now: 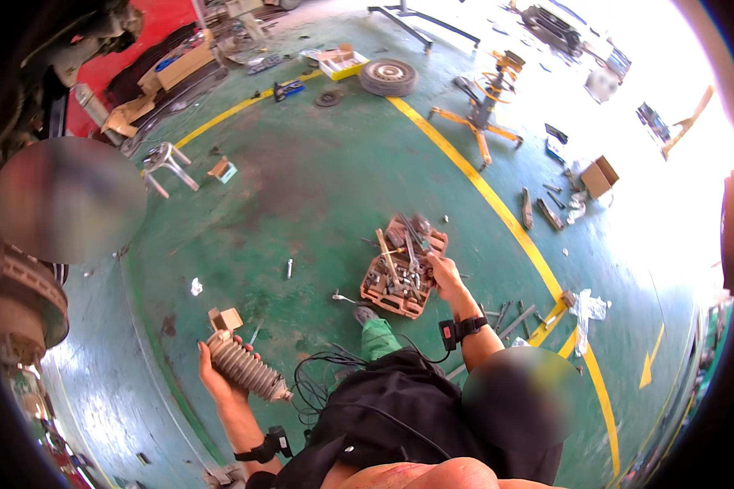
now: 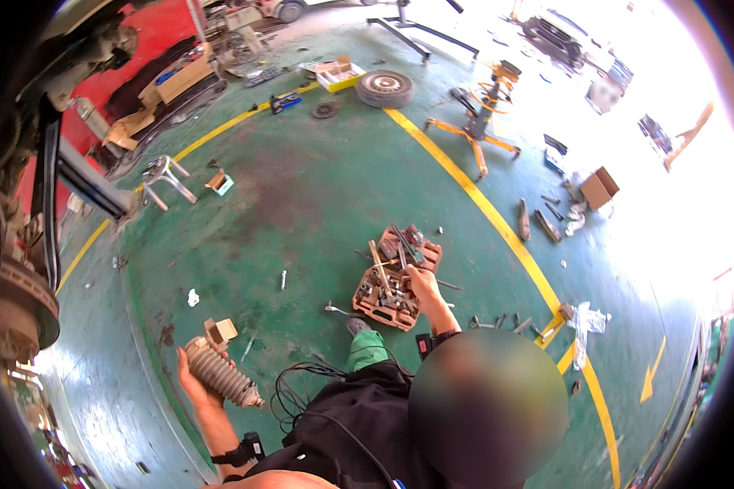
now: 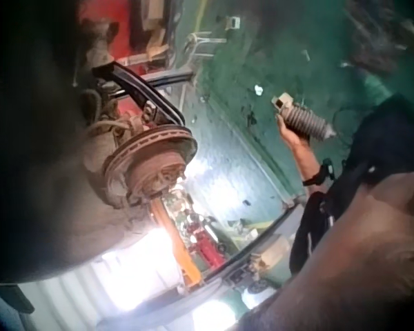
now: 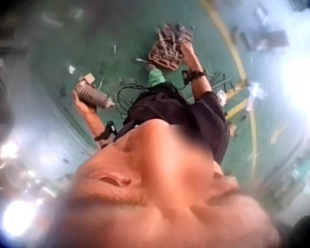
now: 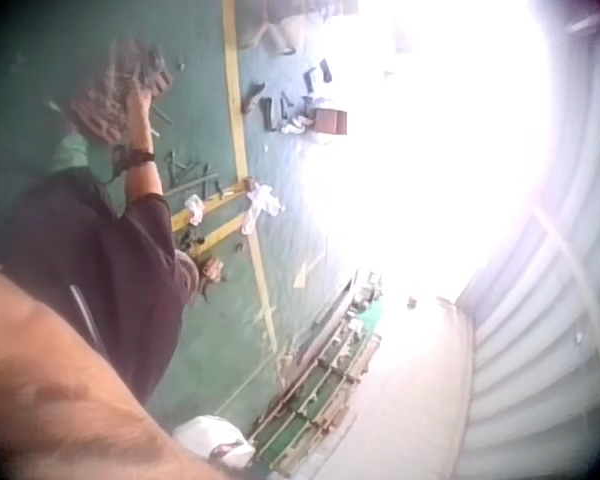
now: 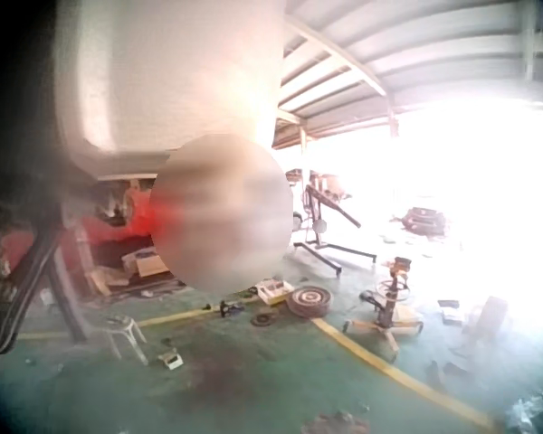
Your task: The person holds a rubber boot, reaches under a vehicle on a lift to work on the steering rack components, and handles small hardware.
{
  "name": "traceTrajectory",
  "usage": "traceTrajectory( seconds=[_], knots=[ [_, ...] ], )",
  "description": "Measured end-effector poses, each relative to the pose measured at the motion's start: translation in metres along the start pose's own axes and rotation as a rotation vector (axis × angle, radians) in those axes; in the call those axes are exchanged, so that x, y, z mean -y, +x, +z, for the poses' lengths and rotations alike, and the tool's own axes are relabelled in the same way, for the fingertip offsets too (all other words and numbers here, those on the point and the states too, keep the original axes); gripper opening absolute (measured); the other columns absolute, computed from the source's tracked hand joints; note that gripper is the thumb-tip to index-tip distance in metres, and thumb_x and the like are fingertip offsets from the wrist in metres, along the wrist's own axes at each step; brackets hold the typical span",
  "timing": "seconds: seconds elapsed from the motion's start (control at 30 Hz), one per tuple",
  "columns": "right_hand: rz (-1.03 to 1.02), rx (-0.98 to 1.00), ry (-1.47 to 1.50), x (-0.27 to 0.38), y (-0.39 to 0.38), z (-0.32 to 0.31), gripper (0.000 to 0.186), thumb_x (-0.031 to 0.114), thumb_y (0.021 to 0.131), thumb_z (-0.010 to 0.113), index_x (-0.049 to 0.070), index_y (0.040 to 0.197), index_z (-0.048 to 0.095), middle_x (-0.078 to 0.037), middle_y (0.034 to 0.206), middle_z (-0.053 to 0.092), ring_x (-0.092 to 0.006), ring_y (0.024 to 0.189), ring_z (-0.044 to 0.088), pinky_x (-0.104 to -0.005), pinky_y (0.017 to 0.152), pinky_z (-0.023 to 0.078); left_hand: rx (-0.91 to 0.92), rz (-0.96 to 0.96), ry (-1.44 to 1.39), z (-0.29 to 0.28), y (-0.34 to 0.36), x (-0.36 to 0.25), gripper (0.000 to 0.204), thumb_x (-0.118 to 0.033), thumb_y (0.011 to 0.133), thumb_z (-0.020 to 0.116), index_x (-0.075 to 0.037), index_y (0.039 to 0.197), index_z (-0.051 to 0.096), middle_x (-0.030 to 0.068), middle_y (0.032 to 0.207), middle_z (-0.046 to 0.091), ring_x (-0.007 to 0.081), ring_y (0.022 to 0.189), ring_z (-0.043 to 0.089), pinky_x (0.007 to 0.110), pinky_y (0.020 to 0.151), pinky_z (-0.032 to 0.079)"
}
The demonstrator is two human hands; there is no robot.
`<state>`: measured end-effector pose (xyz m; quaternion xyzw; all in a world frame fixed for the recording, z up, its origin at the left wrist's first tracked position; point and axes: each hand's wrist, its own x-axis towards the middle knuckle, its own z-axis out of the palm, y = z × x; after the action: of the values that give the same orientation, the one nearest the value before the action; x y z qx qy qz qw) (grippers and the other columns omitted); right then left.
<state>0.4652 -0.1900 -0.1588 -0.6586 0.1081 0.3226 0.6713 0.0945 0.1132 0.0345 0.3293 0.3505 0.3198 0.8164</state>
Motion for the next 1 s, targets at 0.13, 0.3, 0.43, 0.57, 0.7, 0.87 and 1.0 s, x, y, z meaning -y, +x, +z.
traceTrajectory(
  seconds=[0.13, 0.3, 0.43, 0.57, 0.7, 0.87, 1.0],
  knots=[
    [-0.093, 0.213, -0.033, 0.036, -0.03, 0.059, 0.031, 0.029, 0.101, 0.054, 0.002, 0.097, 0.067, -0.001, 0.068, 0.062, -0.0106, 0.05, 0.052, -0.0257, 0.043, 0.038, 0.069, 0.027, 0.026, 0.027, -0.004, -0.016, 0.054, -0.048, 0.098, 0.047, -0.002, 0.124, 0.056, 0.0159, 0.1, 0.067, 0.0317, 0.081, 0.067, 0.046, 0.07, 0.058],
    [-0.148, 0.808, -0.064, 0.082, -0.094, 0.145, 0.036, 0.034, 0.103, 0.051, 0.0, 0.108, 0.064, 0.002, 0.08, 0.058, -0.005, 0.062, 0.051, -0.0189, 0.047, 0.034, 0.271, 0.114, 0.09, 0.084, -0.017, -0.066, 0.053, -0.049, 0.097, 0.054, 0.0, 0.115, 0.058, 0.0126, 0.097, 0.066, 0.0287, 0.084, 0.068, 0.042, 0.075, 0.058],
    [-0.334, 1.296, -0.228, 0.144, -0.166, 0.231, 0.047, 0.043, 0.104, 0.048, -0.001, 0.115, 0.062, 0.004, 0.08, 0.055, -0.0043, 0.066, 0.045, -0.0212, 0.057, 0.036, 0.199, 0.307, 0.253, 0.138, -0.018, -0.114, 0.054, -0.054, 0.096, 0.053, -0.001, 0.108, 0.06, 0.0114, 0.091, 0.067, 0.0257, 0.078, 0.069, 0.04, 0.068, 0.06],
    [-0.436, 1.559, -0.231, 0.196, -0.211, 0.281, 0.065, 0.058, 0.098, 0.051, -0.004, 0.12, 0.059, -0.001, 0.088, 0.06, -0.0061, 0.07, 0.049, -0.0216, 0.059, 0.039, 0.218, 0.449, 0.421, 0.196, -0.022, -0.156, 0.05, -0.052, 0.095, 0.058, -0.003, 0.106, 0.062, 0.0096, 0.089, 0.067, 0.023, 0.073, 0.069, 0.036, 0.064, 0.059],
    [-0.561, 1.684, -0.061, 0.256, -0.242, 0.313, 0.072, 0.06, 0.094, 0.056, -0.007, 0.119, 0.058, -0.007, 0.096, 0.065, -0.0096, 0.077, 0.058, -0.0231, 0.064, 0.045, 0.131, 0.598, 0.591, 0.248, -0.036, -0.194, 0.049, -0.053, 0.092, 0.063, -0.006, 0.103, 0.065, 0.0068, 0.086, 0.067, 0.0181, 0.069, 0.068, 0.032, 0.061, 0.057],
    [-0.598, 1.721, 0.08, 0.302, -0.258, 0.338, 0.065, 0.056, 0.092, 0.061, -0.007, 0.108, 0.063, -0.007, 0.091, 0.067, -0.01, 0.075, 0.061, -0.0244, 0.061, 0.046, 0.045, 0.845, 0.708, 0.297, -0.065, -0.227, 0.04, -0.043, 0.092, 0.067, -0.006, 0.103, 0.065, 0.0044, 0.089, 0.067, 0.0142, 0.073, 0.067, 0.029, 0.066, 0.056],
    [-0.59, 1.719, 0.185, 0.325, -0.269, 0.358, 0.056, 0.057, 0.092, 0.058, 0.002, 0.091, 0.065, 0.0, 0.074, 0.061, -0.0054, 0.058, 0.049, -0.0224, 0.049, 0.034, 0.02, 0.902, 0.772, 0.319, -0.06, -0.258, 0.032, -0.034, 0.095, 0.064, -0.006, 0.109, 0.064, 0.0037, 0.1, 0.069, 0.0125, 0.085, 0.067, 0.029, 0.076, 0.056]
  ],
)
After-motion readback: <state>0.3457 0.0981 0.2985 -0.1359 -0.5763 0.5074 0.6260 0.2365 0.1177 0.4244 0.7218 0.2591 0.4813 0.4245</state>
